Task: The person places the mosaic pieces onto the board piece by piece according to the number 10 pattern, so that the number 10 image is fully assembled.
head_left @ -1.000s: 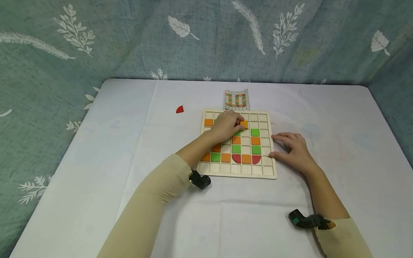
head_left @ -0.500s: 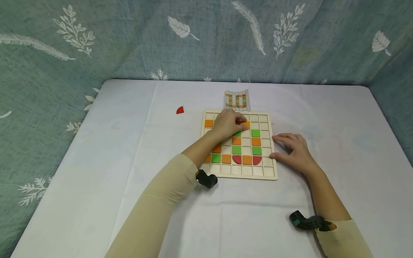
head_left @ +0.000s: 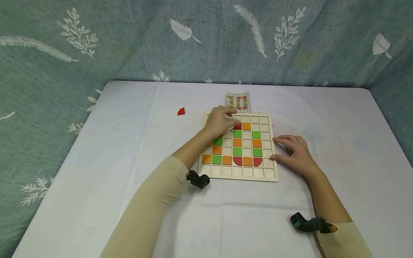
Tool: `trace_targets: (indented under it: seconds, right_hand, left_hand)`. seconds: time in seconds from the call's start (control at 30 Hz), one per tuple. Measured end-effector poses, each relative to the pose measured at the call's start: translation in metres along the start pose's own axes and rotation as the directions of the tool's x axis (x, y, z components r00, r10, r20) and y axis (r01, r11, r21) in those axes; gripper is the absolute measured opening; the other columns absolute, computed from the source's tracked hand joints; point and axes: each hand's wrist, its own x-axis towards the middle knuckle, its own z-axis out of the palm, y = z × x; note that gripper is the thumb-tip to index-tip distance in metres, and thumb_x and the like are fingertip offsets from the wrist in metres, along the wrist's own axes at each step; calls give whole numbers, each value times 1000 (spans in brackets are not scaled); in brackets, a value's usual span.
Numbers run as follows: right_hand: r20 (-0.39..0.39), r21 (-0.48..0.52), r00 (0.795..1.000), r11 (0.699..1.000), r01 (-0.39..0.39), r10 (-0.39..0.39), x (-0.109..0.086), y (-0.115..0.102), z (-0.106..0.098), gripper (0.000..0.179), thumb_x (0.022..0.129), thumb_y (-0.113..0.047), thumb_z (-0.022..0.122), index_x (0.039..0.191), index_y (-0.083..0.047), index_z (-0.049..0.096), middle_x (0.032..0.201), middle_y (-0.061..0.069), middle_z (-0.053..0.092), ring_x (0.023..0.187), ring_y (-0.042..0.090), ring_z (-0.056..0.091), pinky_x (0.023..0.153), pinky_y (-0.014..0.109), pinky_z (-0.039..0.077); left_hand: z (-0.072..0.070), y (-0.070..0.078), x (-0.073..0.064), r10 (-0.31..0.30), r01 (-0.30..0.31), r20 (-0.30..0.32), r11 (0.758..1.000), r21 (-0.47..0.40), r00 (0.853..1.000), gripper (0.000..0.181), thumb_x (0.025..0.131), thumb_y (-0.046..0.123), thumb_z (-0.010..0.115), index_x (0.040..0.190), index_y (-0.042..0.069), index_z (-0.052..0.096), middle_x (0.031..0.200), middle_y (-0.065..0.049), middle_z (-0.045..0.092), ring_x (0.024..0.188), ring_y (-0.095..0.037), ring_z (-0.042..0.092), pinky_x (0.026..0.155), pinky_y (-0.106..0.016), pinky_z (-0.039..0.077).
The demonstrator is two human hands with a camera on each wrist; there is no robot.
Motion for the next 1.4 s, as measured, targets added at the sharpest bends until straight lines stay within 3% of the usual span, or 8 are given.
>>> trace_targets:
  seconds: [0.3, 0.53, 0.7, 0.87, 0.97, 1.1, 1.23, 1.4]
  right_hand:
    - [-19, -8, 1000, 1000, 11, -11, -1, -1, 1, 59, 67, -15, 84, 120, -3, 62, 121, 20, 56, 113, 37, 40, 95, 53, 23]
    - [-4, -4, 1000, 1000, -2, 2, 0, -4, 0, 57, 69, -17, 83, 121, -2, 62, 121, 20, 56, 112, 36, 39, 94, 53, 23]
    - [-6, -11, 1000, 1000, 12, -12, 1, -1, 0, 57, 69, -18, 83, 120, -2, 63, 120, 18, 57, 111, 35, 41, 93, 52, 24]
    - [-10, -14, 1000, 1000, 12, -12, 0, 1, 1, 57, 69, -19, 83, 120, -3, 63, 121, 18, 56, 112, 35, 41, 93, 53, 24]
    - [-11, -10, 1000, 1000, 9, -9, 0, 0, 0, 57, 70, -19, 83, 120, -3, 63, 120, 19, 56, 112, 36, 41, 93, 53, 24]
    - [-13, -5, 1000, 1000, 9, -9, 0, -1, -1, 56, 70, -18, 83, 120, -3, 63, 120, 19, 56, 112, 36, 40, 93, 53, 23]
    - [-13, 0, 1000, 1000, 7, -7, 1, -2, -1, 56, 70, -18, 83, 120, -3, 63, 120, 19, 56, 113, 36, 40, 93, 53, 24]
    - [-9, 4, 1000, 1000, -2, 2, 1, -3, -1, 56, 70, -18, 83, 120, -3, 63, 120, 19, 56, 113, 36, 40, 93, 53, 24]
  left_hand:
    - [-23, -27, -4, -117, 106, -134, 990, -89, 984, 40, 84, 29, 71, 118, 9, 66, 104, -8, 59, 103, -23, 48, 89, -36, 41]
    - [-43, -48, -12, -209, 189, -237, 977, -104, 949, 38, 83, 25, 72, 118, 8, 66, 106, -10, 59, 103, -24, 47, 87, -35, 39]
    - [-55, -61, -18, -255, 252, -354, 966, -56, 900, 36, 83, 23, 71, 116, 9, 67, 109, -10, 58, 104, -24, 45, 88, -36, 37]
    - [-65, -78, -24, -313, 341, -467, 940, -25, 827, 35, 82, 25, 72, 113, 9, 67, 116, -13, 52, 110, -28, 42, 93, -40, 32]
    - [-68, -85, -26, -348, 404, -504, 915, 1, 790, 38, 82, 29, 72, 115, 11, 66, 119, -12, 52, 114, -29, 41, 98, -44, 26]
    - [-70, -90, -28, -371, 461, -536, 886, 39, 758, 40, 81, 34, 72, 114, 14, 66, 116, -9, 55, 112, -28, 44, 97, -49, 21]
    - [-72, -90, -29, -381, 484, -533, 873, 62, 756, 37, 82, 37, 71, 111, 15, 69, 110, -6, 58, 107, -28, 47, 95, -49, 20]
    - [-75, -91, -32, -349, 457, -487, 881, 120, 801, 32, 86, 37, 67, 112, 19, 70, 109, -6, 59, 105, -29, 47, 93, -48, 21]
